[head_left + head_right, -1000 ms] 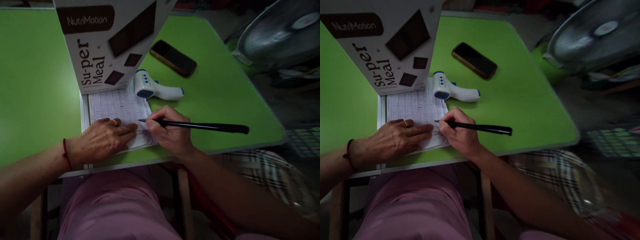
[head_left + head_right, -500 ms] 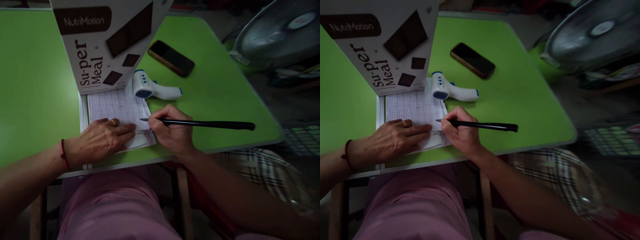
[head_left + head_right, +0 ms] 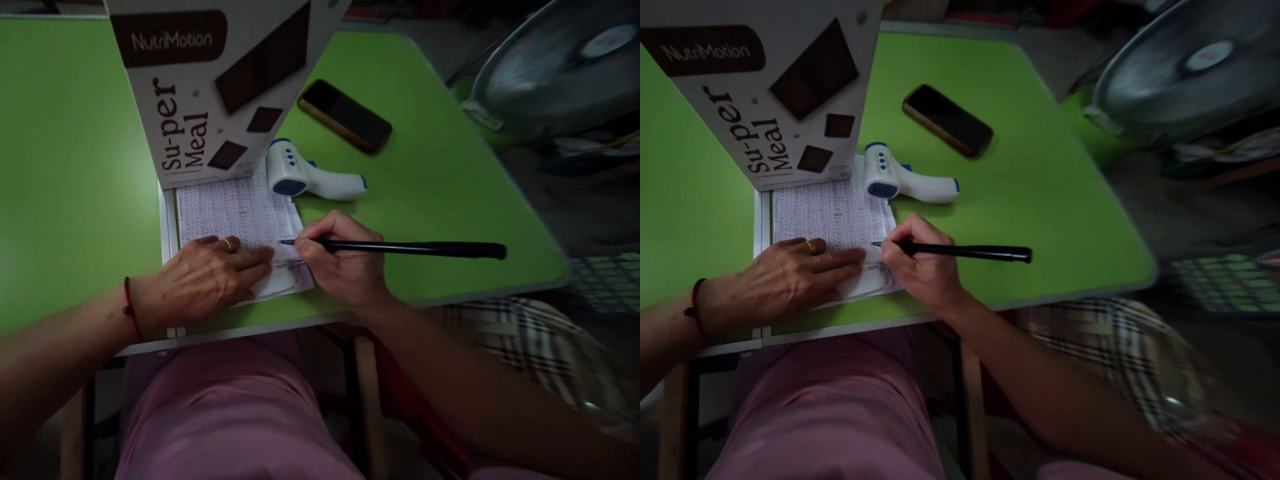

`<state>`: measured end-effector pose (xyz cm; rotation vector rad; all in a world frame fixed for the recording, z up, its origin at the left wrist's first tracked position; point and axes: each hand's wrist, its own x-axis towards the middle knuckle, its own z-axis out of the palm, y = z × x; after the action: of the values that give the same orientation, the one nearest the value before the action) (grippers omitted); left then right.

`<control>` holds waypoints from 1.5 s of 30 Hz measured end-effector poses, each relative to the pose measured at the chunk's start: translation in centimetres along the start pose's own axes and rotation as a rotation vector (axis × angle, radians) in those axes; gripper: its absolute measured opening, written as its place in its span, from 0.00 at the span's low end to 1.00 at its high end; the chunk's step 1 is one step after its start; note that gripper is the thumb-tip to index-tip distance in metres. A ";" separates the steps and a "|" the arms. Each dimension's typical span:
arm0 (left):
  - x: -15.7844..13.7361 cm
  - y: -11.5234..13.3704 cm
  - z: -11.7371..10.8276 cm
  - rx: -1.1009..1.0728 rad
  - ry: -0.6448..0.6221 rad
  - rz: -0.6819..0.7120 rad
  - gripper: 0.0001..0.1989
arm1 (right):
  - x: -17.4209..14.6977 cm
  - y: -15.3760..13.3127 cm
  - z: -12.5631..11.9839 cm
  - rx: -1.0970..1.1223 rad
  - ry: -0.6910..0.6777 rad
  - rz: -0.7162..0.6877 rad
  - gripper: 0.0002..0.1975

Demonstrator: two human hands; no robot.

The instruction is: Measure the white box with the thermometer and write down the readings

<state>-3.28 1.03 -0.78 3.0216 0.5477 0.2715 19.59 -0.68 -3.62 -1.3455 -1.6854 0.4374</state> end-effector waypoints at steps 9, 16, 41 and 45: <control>0.0 0.0 -0.1 0.007 -0.005 0.002 0.15 | 0.0 -0.1 0.1 0.009 0.048 -0.020 0.07; 0.0 0.0 -0.1 0.002 -0.037 -0.008 0.16 | 0.0 -0.2 0.1 -0.011 0.032 -0.027 0.07; 0.1 0.0 -0.2 -0.004 -0.041 -0.012 0.16 | 1.1 -1.1 -1.2 -0.176 0.133 -0.048 0.06; 0.1 -0.2 0.0 -0.027 -0.015 0.000 0.12 | 3.4 -1.9 -2.3 -0.327 -0.013 -0.187 0.07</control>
<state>-3.26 1.21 -0.74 2.9954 0.5380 0.2541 20.34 1.16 0.45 -1.3975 -1.9326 0.0629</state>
